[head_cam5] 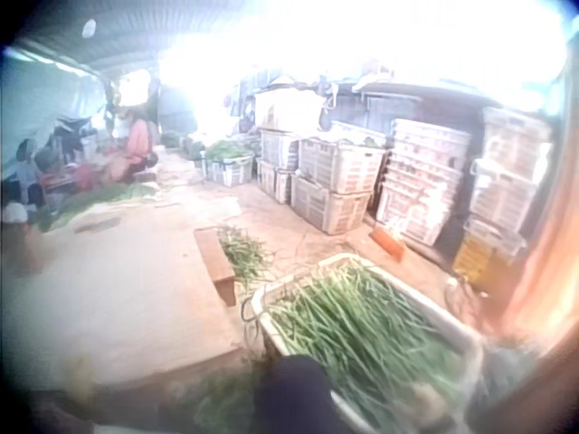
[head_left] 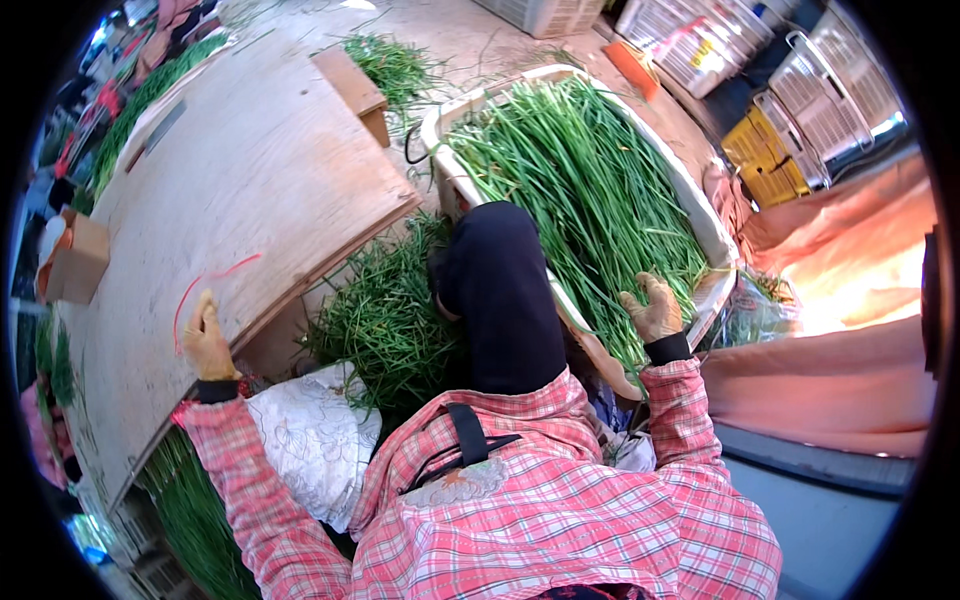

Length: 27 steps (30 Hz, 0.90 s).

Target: The person bundles green onions by hand, selecting stalks from a plastic crate, cleaning them, and tying them together with a red plastic ribbon.

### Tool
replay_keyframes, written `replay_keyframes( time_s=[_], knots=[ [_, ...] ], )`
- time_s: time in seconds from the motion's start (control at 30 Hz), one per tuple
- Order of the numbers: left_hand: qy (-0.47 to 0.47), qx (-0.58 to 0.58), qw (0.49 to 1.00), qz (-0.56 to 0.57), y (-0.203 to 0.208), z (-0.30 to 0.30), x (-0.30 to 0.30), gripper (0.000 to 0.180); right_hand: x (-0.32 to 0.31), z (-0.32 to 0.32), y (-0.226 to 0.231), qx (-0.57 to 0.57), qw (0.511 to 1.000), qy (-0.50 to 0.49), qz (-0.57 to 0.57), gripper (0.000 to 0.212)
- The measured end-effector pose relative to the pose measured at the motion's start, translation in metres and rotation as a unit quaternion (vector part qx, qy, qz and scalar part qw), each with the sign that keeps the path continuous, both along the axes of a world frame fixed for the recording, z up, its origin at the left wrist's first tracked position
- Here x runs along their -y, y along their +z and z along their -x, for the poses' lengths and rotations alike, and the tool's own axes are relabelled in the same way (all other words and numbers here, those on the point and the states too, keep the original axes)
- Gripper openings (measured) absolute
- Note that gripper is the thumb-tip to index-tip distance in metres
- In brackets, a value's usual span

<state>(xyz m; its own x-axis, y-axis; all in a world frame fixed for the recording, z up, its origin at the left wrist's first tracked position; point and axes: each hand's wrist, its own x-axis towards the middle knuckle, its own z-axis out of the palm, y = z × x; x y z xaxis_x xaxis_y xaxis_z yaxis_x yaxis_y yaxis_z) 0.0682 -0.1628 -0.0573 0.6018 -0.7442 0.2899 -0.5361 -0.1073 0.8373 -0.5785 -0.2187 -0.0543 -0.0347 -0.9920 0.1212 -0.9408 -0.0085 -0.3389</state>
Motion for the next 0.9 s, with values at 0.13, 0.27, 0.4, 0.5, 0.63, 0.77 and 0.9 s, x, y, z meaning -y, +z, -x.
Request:
replay_keyframes(
  time_s=[0.13,0.27,0.4,0.5,0.63,0.77,0.9],
  knots=[
    [-0.104,-0.004,0.994,-0.039,0.001,0.090,0.004,0.024,0.012,0.002,-0.007,-0.011,1.000,0.007,0.019,0.052],
    [-0.238,0.091,0.961,-0.106,0.009,0.169,0.004,0.025,0.085,-0.044,-0.009,0.038,0.992,0.062,0.106,0.061],
    [-0.314,0.037,0.937,-0.148,0.016,0.226,-0.006,0.025,0.180,-0.074,-0.011,0.015,0.991,0.030,0.133,0.073],
    [-0.303,-0.016,0.937,-0.171,0.019,0.258,-0.016,0.026,0.245,-0.084,-0.024,-0.052,0.991,-0.020,0.118,0.086],
    [-0.265,-0.079,0.940,-0.200,-0.022,0.269,-0.028,0.030,0.298,-0.087,-0.021,-0.052,0.997,-0.049,0.006,0.099],
    [-0.267,-0.047,0.929,-0.252,-0.046,0.261,-0.025,0.029,0.332,-0.064,-0.048,0.107,0.989,-0.056,-0.083,0.067],
    [-0.234,-0.028,0.923,-0.305,-0.058,0.256,-0.020,0.029,0.282,-0.094,-0.051,0.067,0.983,0.085,0.146,0.054]
  ],
)
